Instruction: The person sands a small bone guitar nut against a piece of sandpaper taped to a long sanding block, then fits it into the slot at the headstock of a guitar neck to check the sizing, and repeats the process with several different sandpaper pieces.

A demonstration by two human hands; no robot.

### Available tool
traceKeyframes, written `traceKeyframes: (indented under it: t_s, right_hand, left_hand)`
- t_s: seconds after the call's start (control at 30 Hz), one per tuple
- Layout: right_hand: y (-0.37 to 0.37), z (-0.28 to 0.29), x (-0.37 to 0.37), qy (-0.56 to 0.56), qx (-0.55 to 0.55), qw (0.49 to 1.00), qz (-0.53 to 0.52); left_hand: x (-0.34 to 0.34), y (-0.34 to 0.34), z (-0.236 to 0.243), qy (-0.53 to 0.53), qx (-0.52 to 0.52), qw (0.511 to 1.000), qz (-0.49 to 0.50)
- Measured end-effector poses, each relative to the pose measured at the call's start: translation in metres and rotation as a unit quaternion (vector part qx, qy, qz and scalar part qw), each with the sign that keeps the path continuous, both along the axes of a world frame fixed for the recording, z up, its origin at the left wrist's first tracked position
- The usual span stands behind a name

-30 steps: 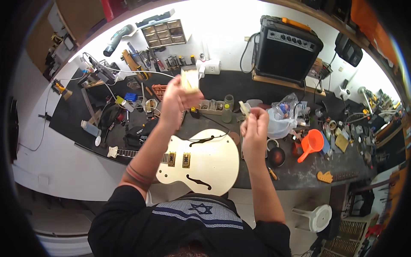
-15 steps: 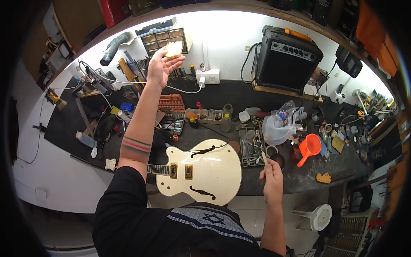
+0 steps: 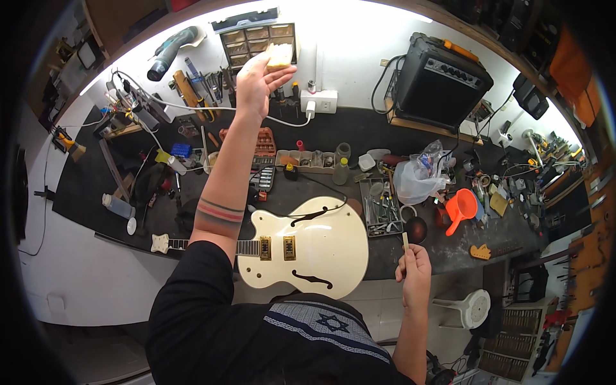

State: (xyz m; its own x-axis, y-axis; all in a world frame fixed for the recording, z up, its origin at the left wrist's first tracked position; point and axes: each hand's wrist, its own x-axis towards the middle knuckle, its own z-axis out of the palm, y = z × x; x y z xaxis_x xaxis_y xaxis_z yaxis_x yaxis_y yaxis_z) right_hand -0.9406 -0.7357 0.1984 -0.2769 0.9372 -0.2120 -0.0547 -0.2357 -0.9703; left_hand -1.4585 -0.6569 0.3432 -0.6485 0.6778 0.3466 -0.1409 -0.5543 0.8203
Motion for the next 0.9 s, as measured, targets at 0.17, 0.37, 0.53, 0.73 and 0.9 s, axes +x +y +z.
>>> traceKeyframes:
  t_s: [0.17, 0.37, 0.53, 0.73, 0.9]
  right_hand:
    - [-0.013, 0.010, -0.014, -0.017, -0.005, 1.000, 0.019]
    - [-0.026, 0.028, -0.044, -0.033, 0.009, 0.998, 0.054]
    - [-0.023, 0.038, -0.070, -0.031, 0.040, 0.992, 0.116]
    - [-0.033, 0.055, -0.090, -0.024, 0.063, 0.989, 0.133]
    - [-0.038, 0.056, -0.085, -0.042, 0.071, 0.988, 0.132]
  left_hand:
    - [0.000, 0.001, -0.001, 0.000, 0.047, 0.999, -0.008]
    - [0.002, 0.002, -0.008, 0.002, 0.060, 0.998, 0.013]
    - [0.003, 0.003, -0.008, -0.013, 0.060, 0.998, 0.020]
    - [0.013, 0.003, 0.007, -0.009, 0.061, 0.997, 0.041]
    - [0.012, 0.003, 0.010, 0.002, 0.073, 0.996, 0.045]
